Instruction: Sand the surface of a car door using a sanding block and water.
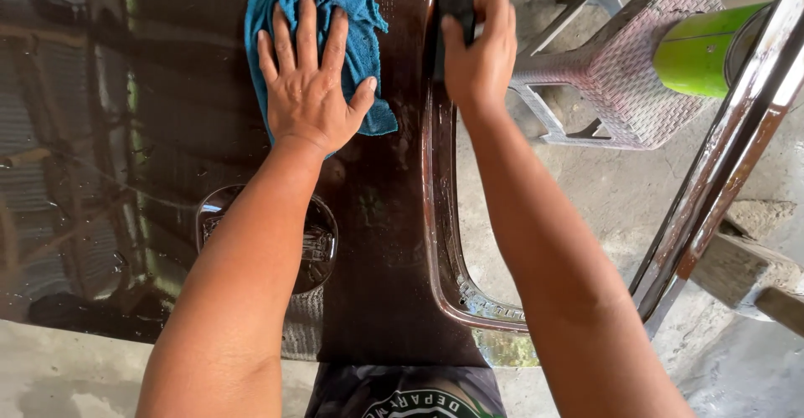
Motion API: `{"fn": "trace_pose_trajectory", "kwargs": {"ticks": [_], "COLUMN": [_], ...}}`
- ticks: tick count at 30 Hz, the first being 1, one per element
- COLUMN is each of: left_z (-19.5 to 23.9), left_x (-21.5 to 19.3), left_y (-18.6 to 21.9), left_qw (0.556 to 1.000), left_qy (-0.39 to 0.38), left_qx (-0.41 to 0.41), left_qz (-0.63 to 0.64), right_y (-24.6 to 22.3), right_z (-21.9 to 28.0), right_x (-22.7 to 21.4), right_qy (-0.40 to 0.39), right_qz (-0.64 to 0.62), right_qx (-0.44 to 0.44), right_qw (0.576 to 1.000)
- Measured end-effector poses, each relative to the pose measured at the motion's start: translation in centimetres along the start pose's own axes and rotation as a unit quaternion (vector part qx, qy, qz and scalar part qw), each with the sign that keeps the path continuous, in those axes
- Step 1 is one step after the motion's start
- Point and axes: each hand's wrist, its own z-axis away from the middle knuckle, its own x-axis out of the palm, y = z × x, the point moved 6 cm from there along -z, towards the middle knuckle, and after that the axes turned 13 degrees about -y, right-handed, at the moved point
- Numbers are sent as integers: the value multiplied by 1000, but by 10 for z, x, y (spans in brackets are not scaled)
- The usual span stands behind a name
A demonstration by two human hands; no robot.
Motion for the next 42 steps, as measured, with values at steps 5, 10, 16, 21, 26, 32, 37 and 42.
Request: {"fn": "trace_pose_trajectory", "kwargs": {"ticks": [5,10,16,21,26,32,37,42], "left_z": [-2,4,26,24,26,25,25,26], "left_x": [-6,0,6,11,9,11,12,10], "left_y": [2,-9,-19,-19,-18,-20,-20,-20], "left_qw": [1000,998,999,999,999,999,999,999], "left_qy": [-17,-17,-15,-8,1,6,11,16], "left_qx": [21,62,44,40,44,40,44,43], "left_qz": [6,-14,-9,-11,-10,-10,-13,-17], "right_y": [-2,-13,-7,1,-3,-13,-4,6], "right_z": [3,92,126,13,-3,111,138,27], "right_x": [-6,-16,-16,-2,-9,-20,-20,-4], "right_qy": [1,-103,-88,-26,31,-104,-153,-43], "right_qz": [15,-27,3,-19,5,-23,15,5], "right_qx": [-17,127,104,65,-36,71,166,22], "right_qw": [1000,986,991,997,999,992,974,999]}}
